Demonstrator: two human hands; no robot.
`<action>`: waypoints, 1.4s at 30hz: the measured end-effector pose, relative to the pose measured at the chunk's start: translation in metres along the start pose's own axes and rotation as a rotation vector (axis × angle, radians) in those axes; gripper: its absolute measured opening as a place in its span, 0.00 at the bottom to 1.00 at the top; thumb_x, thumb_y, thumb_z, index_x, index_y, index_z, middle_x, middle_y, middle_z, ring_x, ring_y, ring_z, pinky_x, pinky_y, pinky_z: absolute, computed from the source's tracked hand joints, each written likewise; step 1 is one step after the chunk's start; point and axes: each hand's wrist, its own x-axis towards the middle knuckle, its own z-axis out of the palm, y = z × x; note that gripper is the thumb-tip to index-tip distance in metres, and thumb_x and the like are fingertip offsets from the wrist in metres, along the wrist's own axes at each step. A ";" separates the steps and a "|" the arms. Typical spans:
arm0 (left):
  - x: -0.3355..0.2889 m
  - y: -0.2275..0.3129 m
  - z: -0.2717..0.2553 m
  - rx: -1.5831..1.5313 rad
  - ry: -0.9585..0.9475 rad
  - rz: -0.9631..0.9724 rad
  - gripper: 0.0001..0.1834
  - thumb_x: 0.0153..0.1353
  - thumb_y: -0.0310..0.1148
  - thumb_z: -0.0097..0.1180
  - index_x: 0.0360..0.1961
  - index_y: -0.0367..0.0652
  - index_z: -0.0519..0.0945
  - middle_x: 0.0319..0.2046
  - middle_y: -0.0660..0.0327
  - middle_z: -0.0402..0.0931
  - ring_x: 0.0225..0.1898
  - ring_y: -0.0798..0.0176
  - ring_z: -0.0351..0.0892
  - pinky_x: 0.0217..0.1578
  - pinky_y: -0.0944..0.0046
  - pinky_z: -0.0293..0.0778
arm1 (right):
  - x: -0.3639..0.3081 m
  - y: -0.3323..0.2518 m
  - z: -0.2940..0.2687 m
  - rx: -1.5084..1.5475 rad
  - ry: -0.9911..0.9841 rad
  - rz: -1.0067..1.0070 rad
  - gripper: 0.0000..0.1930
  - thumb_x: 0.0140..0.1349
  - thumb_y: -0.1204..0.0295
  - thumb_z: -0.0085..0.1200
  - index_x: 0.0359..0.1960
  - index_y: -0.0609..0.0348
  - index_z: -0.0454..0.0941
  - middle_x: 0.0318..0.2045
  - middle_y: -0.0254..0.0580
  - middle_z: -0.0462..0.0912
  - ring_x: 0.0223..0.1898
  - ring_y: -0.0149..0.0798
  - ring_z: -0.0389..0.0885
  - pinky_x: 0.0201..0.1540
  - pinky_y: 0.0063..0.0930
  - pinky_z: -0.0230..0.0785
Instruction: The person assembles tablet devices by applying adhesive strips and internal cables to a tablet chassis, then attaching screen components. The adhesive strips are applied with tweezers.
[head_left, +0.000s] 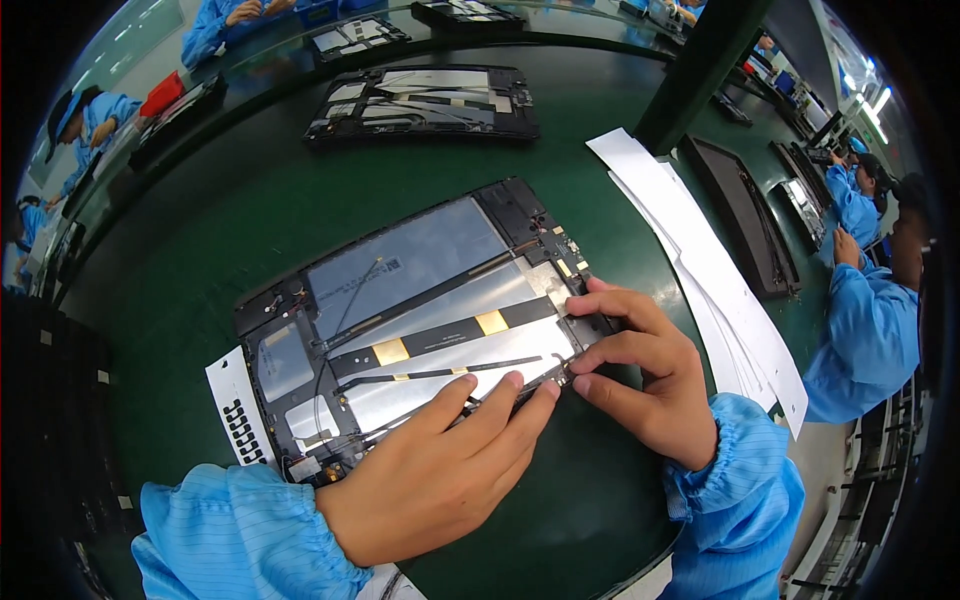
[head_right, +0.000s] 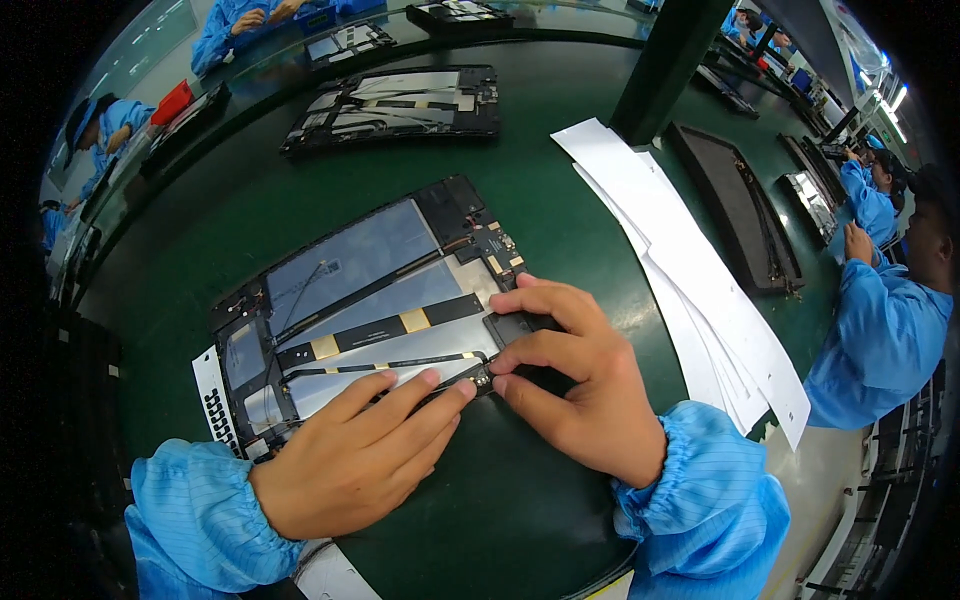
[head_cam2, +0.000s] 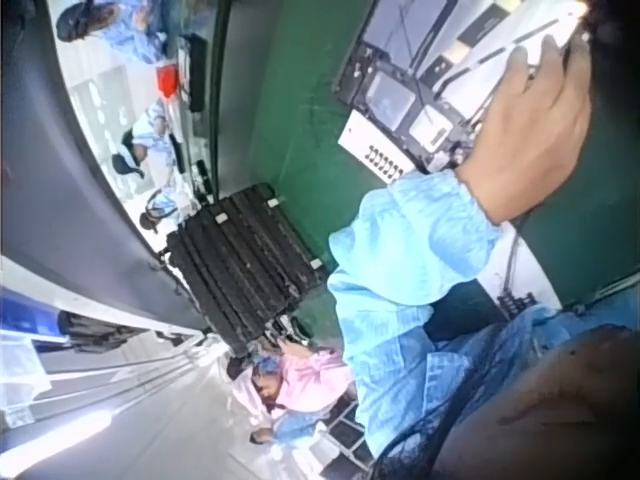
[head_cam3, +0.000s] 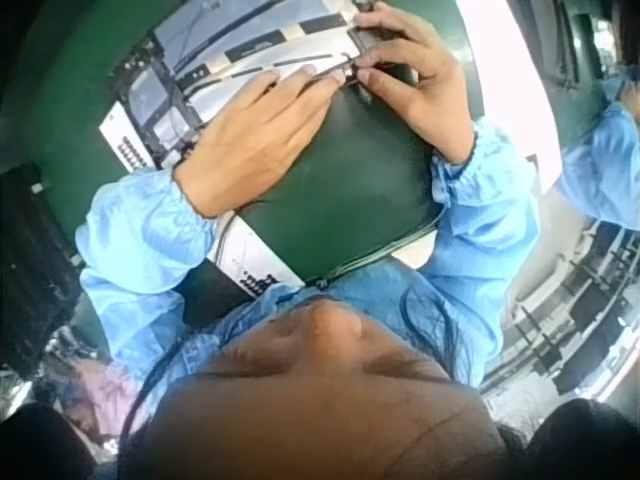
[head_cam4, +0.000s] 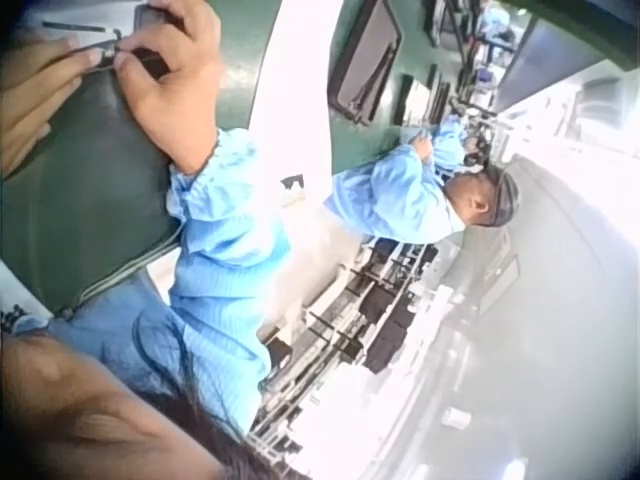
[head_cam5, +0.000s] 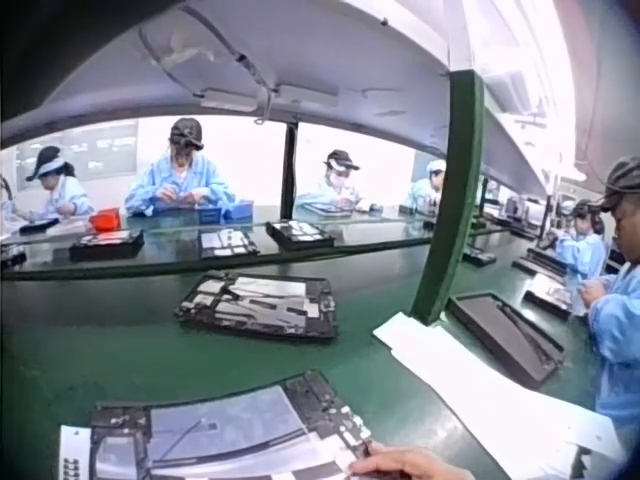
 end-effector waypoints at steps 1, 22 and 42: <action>0.000 0.000 0.000 0.001 0.002 0.001 0.15 0.50 0.30 0.50 0.38 0.35 0.76 0.52 0.53 0.65 0.50 0.57 0.68 0.47 0.58 0.64 | 0.000 0.000 0.000 -0.026 0.004 -0.019 0.07 0.39 0.81 0.59 0.23 0.61 0.77 0.45 0.45 0.74 0.53 0.51 0.66 0.52 0.37 0.61; -0.007 0.015 -0.015 -0.088 0.009 -0.115 0.23 0.44 0.28 0.53 0.45 0.37 0.71 0.50 0.50 0.64 0.51 0.51 0.65 0.47 0.53 0.62 | -0.003 0.015 0.001 0.068 0.054 -0.093 0.07 0.42 0.79 0.58 0.26 0.62 0.77 0.38 0.41 0.74 0.43 0.42 0.70 0.45 0.28 0.63; -0.101 0.016 0.024 -0.205 0.519 -0.803 0.59 0.32 0.45 0.71 0.61 0.31 0.49 0.59 0.37 0.48 0.57 0.41 0.55 0.56 0.51 0.49 | 0.007 0.027 0.019 0.145 0.291 0.161 0.20 0.53 0.65 0.53 0.44 0.65 0.69 0.39 0.44 0.72 0.42 0.39 0.70 0.47 0.27 0.61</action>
